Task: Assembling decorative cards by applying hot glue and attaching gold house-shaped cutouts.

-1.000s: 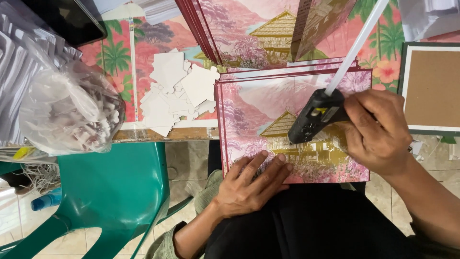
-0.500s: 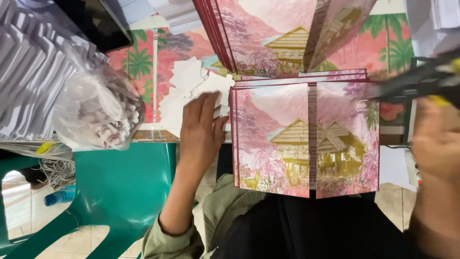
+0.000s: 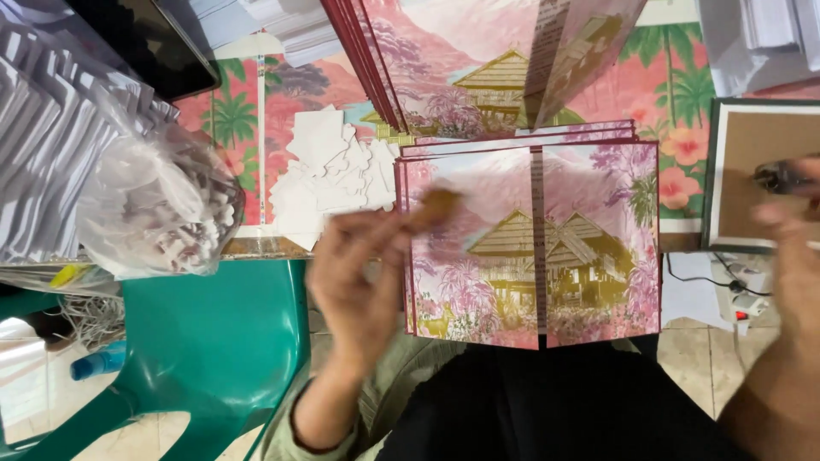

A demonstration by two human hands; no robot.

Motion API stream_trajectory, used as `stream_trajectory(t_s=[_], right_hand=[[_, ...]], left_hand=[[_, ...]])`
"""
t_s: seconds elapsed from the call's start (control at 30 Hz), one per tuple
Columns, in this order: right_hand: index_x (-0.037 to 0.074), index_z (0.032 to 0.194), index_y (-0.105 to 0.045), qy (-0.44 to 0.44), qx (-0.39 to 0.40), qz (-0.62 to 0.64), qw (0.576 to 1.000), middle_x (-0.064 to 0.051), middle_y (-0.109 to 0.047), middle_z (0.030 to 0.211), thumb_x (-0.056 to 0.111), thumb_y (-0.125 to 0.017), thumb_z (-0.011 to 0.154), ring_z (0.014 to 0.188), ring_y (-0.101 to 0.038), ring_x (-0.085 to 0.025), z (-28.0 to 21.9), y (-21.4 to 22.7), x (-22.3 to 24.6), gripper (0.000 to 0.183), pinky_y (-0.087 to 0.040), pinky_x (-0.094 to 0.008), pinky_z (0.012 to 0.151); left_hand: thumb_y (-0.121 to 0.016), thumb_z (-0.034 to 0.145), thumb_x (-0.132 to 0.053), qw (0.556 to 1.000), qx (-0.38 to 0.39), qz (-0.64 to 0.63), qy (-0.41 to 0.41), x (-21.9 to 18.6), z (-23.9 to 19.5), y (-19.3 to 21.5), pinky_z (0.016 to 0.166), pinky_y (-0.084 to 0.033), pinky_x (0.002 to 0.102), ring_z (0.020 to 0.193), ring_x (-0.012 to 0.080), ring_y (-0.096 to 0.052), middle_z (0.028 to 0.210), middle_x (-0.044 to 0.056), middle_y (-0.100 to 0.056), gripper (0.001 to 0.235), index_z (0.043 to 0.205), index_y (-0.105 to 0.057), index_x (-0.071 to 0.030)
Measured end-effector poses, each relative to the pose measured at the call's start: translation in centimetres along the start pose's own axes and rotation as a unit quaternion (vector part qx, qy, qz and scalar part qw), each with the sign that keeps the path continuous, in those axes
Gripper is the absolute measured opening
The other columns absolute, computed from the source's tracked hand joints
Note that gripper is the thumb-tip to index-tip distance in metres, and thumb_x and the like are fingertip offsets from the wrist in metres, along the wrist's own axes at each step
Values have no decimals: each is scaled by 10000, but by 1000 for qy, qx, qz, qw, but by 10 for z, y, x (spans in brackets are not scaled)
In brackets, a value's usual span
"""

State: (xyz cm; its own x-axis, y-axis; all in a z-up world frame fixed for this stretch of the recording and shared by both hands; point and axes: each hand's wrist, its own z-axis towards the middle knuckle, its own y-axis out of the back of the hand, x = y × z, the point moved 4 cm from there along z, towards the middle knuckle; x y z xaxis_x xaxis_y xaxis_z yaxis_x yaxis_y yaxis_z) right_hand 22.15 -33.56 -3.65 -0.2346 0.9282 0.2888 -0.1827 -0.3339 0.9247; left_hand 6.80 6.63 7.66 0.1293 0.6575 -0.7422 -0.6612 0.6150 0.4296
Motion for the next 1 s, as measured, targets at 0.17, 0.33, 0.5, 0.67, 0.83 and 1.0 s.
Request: stream_trajectory(t_s=[0.17,0.33,0.5,0.67,0.83,1.0], right_hand=[[-24,1283,-432,222,133,507,822,-116,-584,1168,70,-694,741,722,-642,-81,-5,66,191,609,-641,-103,553],[68,1078,-635,-15,223,626,747,-118,-699,842,-7,-636,796,583,-677,-131,-10,16,151,292,-619,-181,496],[3,1048,-559,-94,244,603,753,-89,-613,723,-14,-641,782,460,-532,-133,-2,7,167,279,-425,-197,406],[-4,983,-564,-53,254,528,809,-105,-614,670,44,-649,806,434,-551,-137,-1,9,179,202,-451,-198,404],[-5,1016,-575,-25,242,492,836,-89,-658,728,20,-673,788,461,-592,-116,-8,3,182,249,-510,-191,431],[-63,1048,-560,88,178,481,854,-149,-615,614,-78,-621,781,363,-557,-148,-2,13,194,275,-467,-241,308]], left_hand=[[-702,818,7,969,116,-217,6,-50,-20,-38,622,-528,207,752,143,-565,878,48,-568,249,1054,-638,-42],[-651,854,-57,980,143,-141,-16,-35,-19,-52,674,-520,213,830,165,-566,894,63,-591,197,1048,-619,-37],[-544,919,-180,987,154,-44,32,-16,-18,-56,760,-455,331,974,223,-544,943,66,-549,164,971,-656,-72],[-510,923,-269,986,168,17,18,-12,-23,-65,824,-355,364,983,210,-515,980,24,-553,209,917,-658,-121],[-570,886,-284,985,158,65,2,-10,-27,-70,739,-346,387,903,239,-490,974,10,-564,192,822,-626,-112],[-668,825,-258,990,131,54,-20,-9,-26,-72,677,-374,352,845,248,-514,913,37,-545,206,693,-607,-112]])
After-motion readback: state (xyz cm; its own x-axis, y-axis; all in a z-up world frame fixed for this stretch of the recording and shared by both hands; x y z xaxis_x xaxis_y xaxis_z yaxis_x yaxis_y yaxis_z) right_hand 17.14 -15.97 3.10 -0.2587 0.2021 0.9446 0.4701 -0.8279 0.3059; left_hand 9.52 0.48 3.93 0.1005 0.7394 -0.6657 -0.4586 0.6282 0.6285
